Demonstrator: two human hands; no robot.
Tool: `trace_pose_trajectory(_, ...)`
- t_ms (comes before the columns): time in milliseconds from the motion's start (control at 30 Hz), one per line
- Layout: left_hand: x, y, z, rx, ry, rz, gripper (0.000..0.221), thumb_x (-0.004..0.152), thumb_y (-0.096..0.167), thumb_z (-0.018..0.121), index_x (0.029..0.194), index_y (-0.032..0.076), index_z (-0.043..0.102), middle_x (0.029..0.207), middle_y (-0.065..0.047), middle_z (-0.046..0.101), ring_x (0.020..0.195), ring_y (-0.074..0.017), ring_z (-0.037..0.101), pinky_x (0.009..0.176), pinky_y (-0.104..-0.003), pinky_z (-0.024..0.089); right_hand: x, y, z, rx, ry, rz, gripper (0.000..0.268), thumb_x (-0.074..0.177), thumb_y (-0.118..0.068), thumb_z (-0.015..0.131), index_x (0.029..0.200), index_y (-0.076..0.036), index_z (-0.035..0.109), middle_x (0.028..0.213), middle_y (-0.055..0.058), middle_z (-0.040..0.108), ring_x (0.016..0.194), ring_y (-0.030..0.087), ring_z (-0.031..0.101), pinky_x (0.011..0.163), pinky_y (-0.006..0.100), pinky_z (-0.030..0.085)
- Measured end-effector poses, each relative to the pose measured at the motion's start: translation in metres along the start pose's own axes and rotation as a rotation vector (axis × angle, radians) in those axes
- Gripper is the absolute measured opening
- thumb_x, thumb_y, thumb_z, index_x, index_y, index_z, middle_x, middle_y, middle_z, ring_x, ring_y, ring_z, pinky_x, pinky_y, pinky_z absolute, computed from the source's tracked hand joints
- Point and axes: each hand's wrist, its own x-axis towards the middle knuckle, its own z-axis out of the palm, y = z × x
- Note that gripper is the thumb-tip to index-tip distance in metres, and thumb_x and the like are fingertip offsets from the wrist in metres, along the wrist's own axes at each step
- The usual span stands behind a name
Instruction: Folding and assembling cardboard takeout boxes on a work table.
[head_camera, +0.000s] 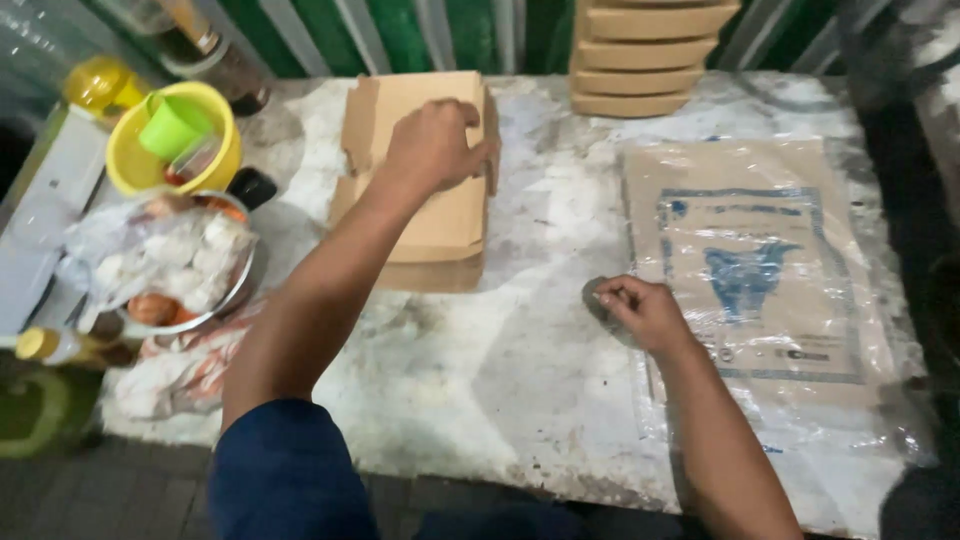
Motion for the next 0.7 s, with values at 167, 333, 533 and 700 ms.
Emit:
trace_pose_trajectory(167, -0.094, -0.021, 0.032, -0.137, -0.117, -0.045, 0.058, 0.075, 0.052, 0.077, 0.107, 0.004, 0.072, 0.106, -0.019, 0.071, 0.099, -0.0411, 0.068, 0.078, -0.053, 0.056, -0.007, -0.001, 0.002, -0.054, -0.007, -0.09, 0.014, 0.089, -0.011, 0.069, 0.101, -0.012, 0.076, 0.057, 0.004, 0.05, 0.058, 0.016, 0.052, 0.062, 0.032, 0.045)
trace_pose_trajectory(333, -0.111, -0.019, 0.065, -0.171, 0.07, 0.082, 0.056, 0.072, 0.044, 0.084, 0.106, 0.002, 0.071, 0.1, -0.016, 0.07, 0.098, -0.0378, 0.068, 0.079, -0.052, 0.056, -0.013, -0.014, 0.004, -0.054, 0.02, -0.1, 0.012, 0.092, -0.012, 0.07, 0.102, -0.011, 0.076, 0.058, 0.002, 0.05, 0.058, 0.016, 0.05, 0.062, 0.032, 0.045)
trace_pose_trajectory(533, -0.09, -0.009, 0.082, -0.361, 0.036, -0.161, 0.046, 0.085, 0.048, 0.072, 0.099, 0.004, 0.07, 0.094, -0.014, 0.069, 0.097, -0.0351, 0.069, 0.081, -0.05, 0.056, -0.013, -0.003, 0.005, -0.035, 0.049, -0.109, 0.012, 0.092, -0.009, 0.069, 0.103, -0.008, 0.075, 0.058, 0.004, 0.052, 0.059, 0.015, 0.049, 0.061, 0.03, 0.043)
trace_pose_trajectory(700, -0.082, -0.025, 0.103, -0.557, -0.013, -0.266, 0.022, 0.084, 0.032, 0.071, 0.098, 0.015, 0.073, 0.091, -0.004, 0.075, 0.091, -0.0264, 0.073, 0.072, -0.041, 0.06, -0.01, 0.001, 0.004, -0.075, 0.033, -0.121, 0.012, 0.094, -0.011, 0.069, 0.104, -0.009, 0.075, 0.056, 0.006, 0.055, 0.056, 0.016, 0.05, 0.058, 0.031, 0.043)
